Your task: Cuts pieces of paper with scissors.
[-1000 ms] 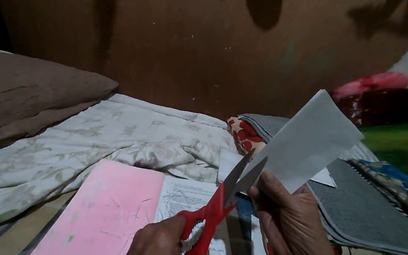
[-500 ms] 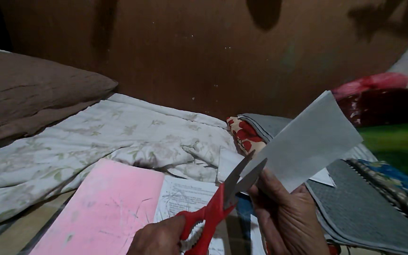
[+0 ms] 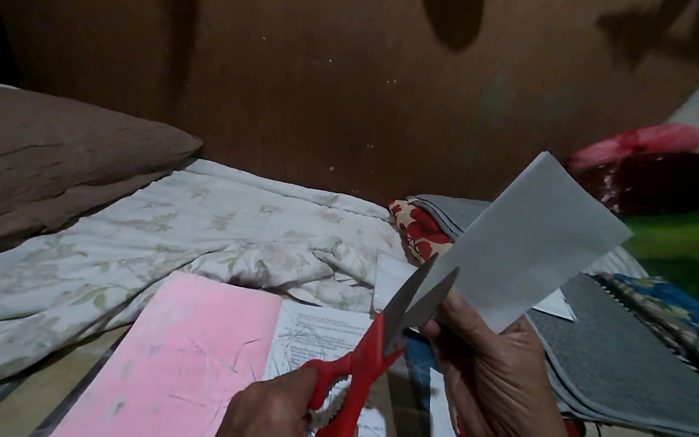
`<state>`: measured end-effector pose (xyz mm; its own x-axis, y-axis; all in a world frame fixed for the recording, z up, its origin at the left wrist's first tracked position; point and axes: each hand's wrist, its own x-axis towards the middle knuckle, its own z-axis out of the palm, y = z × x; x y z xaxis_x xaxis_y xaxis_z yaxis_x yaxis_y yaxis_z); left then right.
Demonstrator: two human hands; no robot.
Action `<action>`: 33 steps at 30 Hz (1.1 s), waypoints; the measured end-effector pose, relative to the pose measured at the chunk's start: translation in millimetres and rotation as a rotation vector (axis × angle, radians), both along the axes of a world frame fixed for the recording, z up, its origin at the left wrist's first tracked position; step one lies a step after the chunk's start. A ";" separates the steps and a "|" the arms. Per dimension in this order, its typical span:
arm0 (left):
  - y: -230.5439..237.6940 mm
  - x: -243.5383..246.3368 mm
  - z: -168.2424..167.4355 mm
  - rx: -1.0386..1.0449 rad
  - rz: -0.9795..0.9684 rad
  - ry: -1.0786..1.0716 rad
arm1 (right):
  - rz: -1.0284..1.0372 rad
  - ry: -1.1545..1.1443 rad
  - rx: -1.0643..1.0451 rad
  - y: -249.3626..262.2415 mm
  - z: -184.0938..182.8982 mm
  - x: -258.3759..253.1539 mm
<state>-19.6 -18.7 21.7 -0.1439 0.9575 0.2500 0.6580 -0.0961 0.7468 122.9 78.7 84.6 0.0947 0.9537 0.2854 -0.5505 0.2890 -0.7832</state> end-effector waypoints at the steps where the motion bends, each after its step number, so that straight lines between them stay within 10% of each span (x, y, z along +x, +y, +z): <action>1: 0.0 -0.1 0.1 0.002 0.000 0.001 | 0.005 0.005 0.004 0.0 -0.1 0.1; 33: 0.5 -0.1 0.6 -0.005 0.007 0.023 | 0.002 0.022 -0.013 -1.5 -1.0 -0.3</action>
